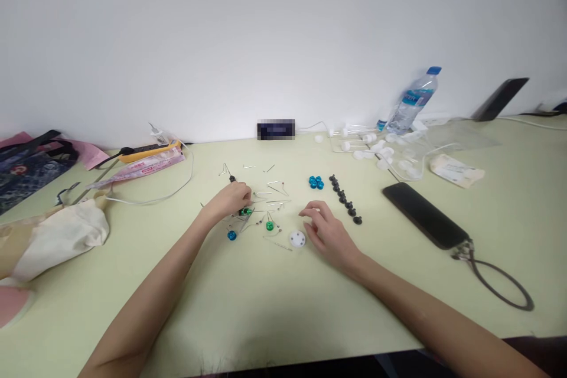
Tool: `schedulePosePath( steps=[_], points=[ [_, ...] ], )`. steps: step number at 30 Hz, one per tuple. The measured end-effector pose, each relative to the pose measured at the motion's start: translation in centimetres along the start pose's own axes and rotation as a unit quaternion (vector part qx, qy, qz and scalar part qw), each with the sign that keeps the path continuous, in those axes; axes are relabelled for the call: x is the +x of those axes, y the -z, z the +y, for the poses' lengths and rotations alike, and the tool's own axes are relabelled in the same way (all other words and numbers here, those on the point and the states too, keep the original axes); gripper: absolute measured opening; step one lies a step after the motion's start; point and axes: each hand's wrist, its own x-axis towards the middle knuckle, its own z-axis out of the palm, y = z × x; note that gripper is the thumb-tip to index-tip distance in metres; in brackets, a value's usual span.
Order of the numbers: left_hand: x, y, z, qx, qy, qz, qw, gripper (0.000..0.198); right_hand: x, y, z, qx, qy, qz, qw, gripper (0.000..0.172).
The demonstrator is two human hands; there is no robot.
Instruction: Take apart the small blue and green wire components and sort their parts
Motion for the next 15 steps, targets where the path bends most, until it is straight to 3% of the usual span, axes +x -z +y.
schedulePosePath(
  steps=[15],
  points=[
    [0.27,0.01,0.67,-0.027,-0.036,0.023,0.999,0.014,0.02,0.16,0.12,0.03,-0.018,-0.019,0.999,0.019]
  ],
)
